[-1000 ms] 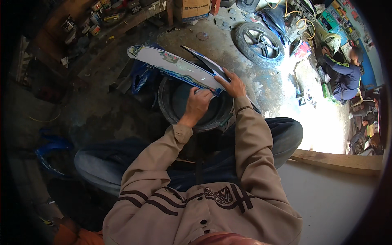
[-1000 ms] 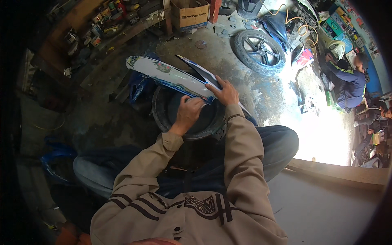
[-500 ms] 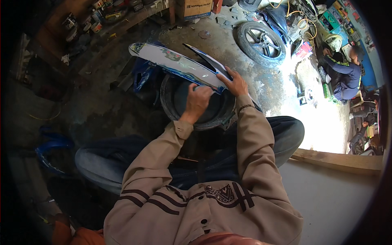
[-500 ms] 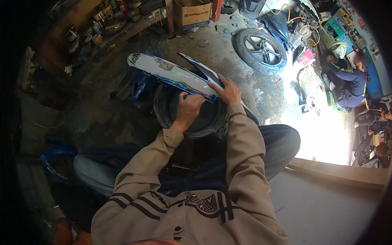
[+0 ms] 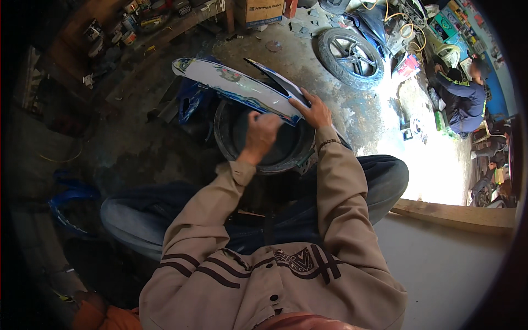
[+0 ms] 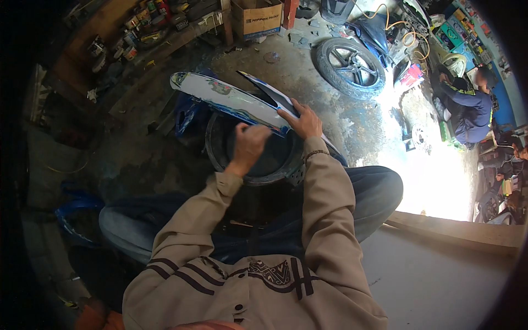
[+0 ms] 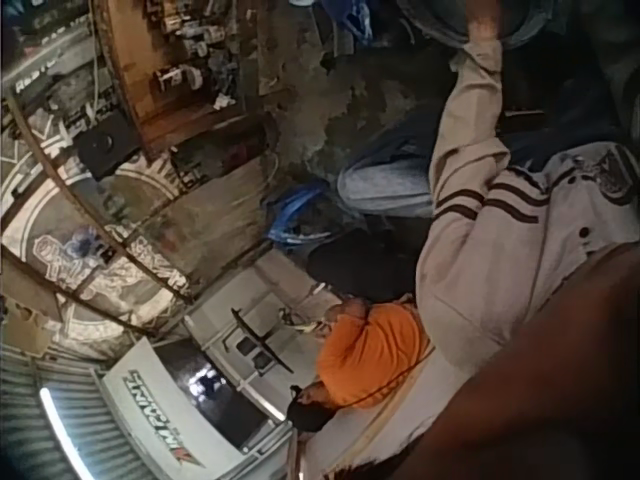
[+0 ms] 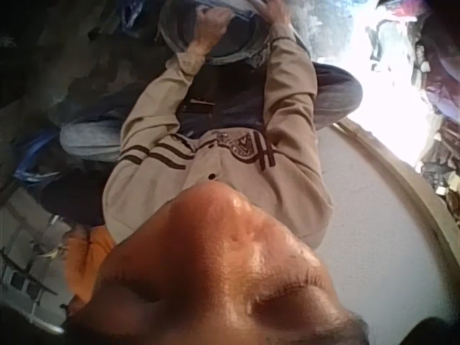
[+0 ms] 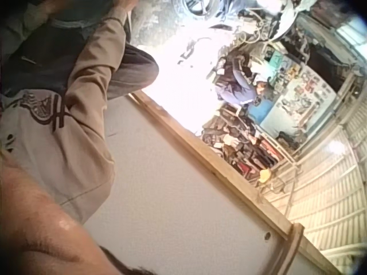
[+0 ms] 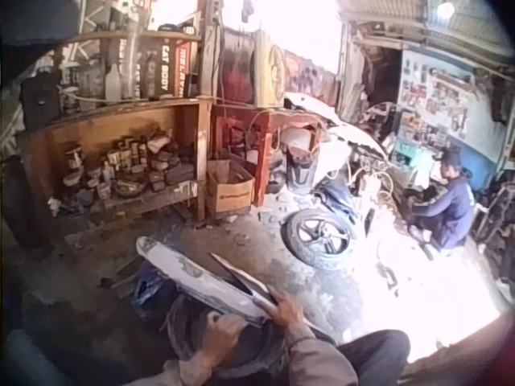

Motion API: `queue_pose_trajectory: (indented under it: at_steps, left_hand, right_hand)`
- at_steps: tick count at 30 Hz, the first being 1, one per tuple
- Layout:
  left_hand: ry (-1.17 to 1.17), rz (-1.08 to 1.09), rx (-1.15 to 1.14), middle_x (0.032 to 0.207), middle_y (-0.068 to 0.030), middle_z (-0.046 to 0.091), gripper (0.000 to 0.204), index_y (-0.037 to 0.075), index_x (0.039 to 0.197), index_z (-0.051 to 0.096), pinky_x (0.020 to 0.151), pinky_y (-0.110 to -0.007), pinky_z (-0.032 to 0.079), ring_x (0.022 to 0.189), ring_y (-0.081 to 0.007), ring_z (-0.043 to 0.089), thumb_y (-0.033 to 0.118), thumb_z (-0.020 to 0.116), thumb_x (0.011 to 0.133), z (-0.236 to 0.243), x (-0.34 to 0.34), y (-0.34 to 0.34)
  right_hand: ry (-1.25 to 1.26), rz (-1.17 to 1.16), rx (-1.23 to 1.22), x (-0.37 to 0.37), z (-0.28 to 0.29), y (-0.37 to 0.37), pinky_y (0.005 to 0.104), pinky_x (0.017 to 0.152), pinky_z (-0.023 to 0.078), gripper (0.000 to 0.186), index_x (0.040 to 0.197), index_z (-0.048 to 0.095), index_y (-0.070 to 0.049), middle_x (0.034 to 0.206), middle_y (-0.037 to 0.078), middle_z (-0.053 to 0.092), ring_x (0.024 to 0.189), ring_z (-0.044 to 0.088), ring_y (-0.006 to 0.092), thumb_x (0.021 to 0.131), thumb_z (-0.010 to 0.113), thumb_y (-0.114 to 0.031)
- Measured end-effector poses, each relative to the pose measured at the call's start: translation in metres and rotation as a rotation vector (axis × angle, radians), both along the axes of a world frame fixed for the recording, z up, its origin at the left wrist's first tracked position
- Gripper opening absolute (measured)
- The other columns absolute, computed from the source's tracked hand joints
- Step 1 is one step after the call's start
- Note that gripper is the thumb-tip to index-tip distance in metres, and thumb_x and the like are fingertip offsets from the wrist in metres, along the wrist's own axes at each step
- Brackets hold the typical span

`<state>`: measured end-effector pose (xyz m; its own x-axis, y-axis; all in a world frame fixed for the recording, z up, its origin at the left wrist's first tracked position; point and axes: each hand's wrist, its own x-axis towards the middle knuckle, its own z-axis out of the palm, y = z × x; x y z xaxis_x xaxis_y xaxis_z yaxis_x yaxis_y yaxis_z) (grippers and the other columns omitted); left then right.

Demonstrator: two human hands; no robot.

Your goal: The person rubs a round sanding pad against the surface of a motorcycle fairing while holding it over a bucket of water.

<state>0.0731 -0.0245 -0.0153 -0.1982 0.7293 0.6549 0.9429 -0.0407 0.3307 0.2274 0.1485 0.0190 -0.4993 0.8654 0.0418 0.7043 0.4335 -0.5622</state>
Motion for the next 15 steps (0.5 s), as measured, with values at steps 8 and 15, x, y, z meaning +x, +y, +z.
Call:
queue_pose_trajectory:
  at_steps: [8, 15]
  left_hand:
    - [0.014, 0.068, -0.079, 0.107, 0.0003, 0.077, 0.008, 0.015, 0.105, 0.076, 0.099, -0.047, 0.037, 0.103, -0.0176, 0.071, 0.016, 0.07, 0.099, 0.012, -0.065, -0.015]
    - [0.049, 0.086, -0.129, 0.097, -0.0001, 0.072, 0.008, 0.016, 0.098, 0.074, 0.096, -0.047, 0.04, 0.1, -0.0195, 0.069, 0.012, 0.067, 0.095, 0.003, -0.006, 0.0]
  right_hand:
    - [-0.01, 0.01, -0.022, 0.001, 0.0, 0.002, 0.0496, 0.11, 0.05, 0.088, 0.151, 0.066, -0.024, 0.14, 0.016, 0.07, 0.129, 0.066, 0.0383, 0.085, 0.067, -0.083]
    - [0.004, 0.017, -0.017, -0.001, 0.0, 0.001, 0.0492, 0.108, 0.051, 0.087, 0.151, 0.066, -0.023, 0.137, 0.017, 0.07, 0.128, 0.067, 0.0382, 0.086, 0.068, -0.081]
